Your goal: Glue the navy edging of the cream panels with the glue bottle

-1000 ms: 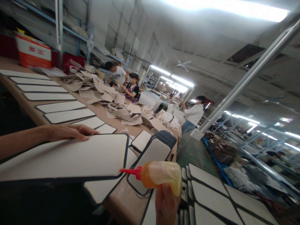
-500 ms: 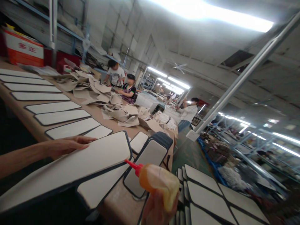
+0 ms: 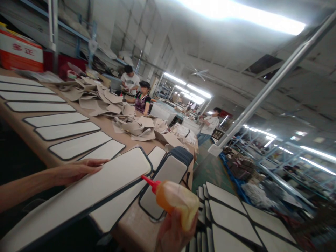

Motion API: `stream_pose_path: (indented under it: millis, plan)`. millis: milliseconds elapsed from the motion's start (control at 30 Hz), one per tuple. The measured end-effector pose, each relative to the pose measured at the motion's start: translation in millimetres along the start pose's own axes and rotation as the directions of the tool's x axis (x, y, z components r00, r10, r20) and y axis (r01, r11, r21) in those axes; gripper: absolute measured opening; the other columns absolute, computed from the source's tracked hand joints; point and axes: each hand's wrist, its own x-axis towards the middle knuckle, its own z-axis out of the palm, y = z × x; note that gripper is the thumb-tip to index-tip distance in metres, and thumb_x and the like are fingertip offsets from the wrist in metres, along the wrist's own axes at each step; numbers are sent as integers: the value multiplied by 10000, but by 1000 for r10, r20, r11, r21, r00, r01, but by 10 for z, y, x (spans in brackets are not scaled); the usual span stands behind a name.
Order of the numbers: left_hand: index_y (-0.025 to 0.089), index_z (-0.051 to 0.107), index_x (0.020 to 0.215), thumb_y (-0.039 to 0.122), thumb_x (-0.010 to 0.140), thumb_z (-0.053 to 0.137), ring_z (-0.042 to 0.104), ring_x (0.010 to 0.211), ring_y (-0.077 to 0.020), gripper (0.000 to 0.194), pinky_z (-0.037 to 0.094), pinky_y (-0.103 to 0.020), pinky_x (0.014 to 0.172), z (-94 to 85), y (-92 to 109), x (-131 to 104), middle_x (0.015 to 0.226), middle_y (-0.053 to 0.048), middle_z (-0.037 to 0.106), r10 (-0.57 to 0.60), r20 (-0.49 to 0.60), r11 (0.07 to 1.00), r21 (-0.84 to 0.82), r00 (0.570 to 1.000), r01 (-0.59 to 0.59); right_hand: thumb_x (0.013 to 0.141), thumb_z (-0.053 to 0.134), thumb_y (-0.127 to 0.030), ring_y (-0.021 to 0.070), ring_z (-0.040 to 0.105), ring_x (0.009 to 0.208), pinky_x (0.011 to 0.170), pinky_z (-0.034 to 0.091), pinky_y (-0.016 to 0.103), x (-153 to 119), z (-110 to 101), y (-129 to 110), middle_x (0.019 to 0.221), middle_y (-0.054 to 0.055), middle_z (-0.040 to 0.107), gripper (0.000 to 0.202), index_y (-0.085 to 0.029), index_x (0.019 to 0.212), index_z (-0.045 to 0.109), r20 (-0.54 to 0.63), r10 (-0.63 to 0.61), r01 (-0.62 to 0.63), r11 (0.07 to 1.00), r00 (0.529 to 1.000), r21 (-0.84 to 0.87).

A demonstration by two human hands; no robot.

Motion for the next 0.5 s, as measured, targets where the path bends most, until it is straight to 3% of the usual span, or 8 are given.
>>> stream_pose_path:
  millis: [67, 200, 300, 500]
  plan:
    - [166, 590, 1241, 263, 572, 875, 689, 800, -199, 734, 550, -244, 680, 4, -5, -13, 1018, -66, 727, 2, -5, 1000, -5, 1000, -2, 793, 668, -181, 231, 542, 1137, 812, 543, 317, -20, 63, -34, 1135, 16, 624, 313, -260, 1086, 588, -29, 1, 0, 1000, 1000, 18]
    - [182, 605, 1234, 276, 615, 852, 692, 816, -202, 673, 552, -250, 689, -68, -48, 5, 1051, -74, 717, 17, 22, 1000, -7, 1000, -17, 816, 646, -220, 243, 465, 1245, 979, 475, 389, -29, 198, -119, 1323, -9, 525, 325, -290, 1127, 582, -2, -27, 27, 998, 1000, 54]
    - [207, 656, 1173, 288, 616, 850, 698, 810, -208, 596, 556, -243, 679, -122, -78, 20, 1052, -74, 717, 36, 10, 999, 5, 999, -36, 791, 686, -251, 223, 424, 1286, 1014, 447, 352, -12, 253, -153, 1330, -54, 523, 331, -324, 1102, 600, -21, 8, -6, 996, 1000, 87]
    - [203, 684, 1120, 306, 578, 868, 702, 807, -223, 582, 562, -247, 659, -95, -76, -37, 1002, -81, 727, 38, 1, 999, 3, 999, -38, 717, 754, -305, 337, 431, 1272, 1002, 446, 510, 30, 192, -31, 1310, 60, 545, 443, -267, 1129, 596, 16, -80, 81, 996, 997, -36]
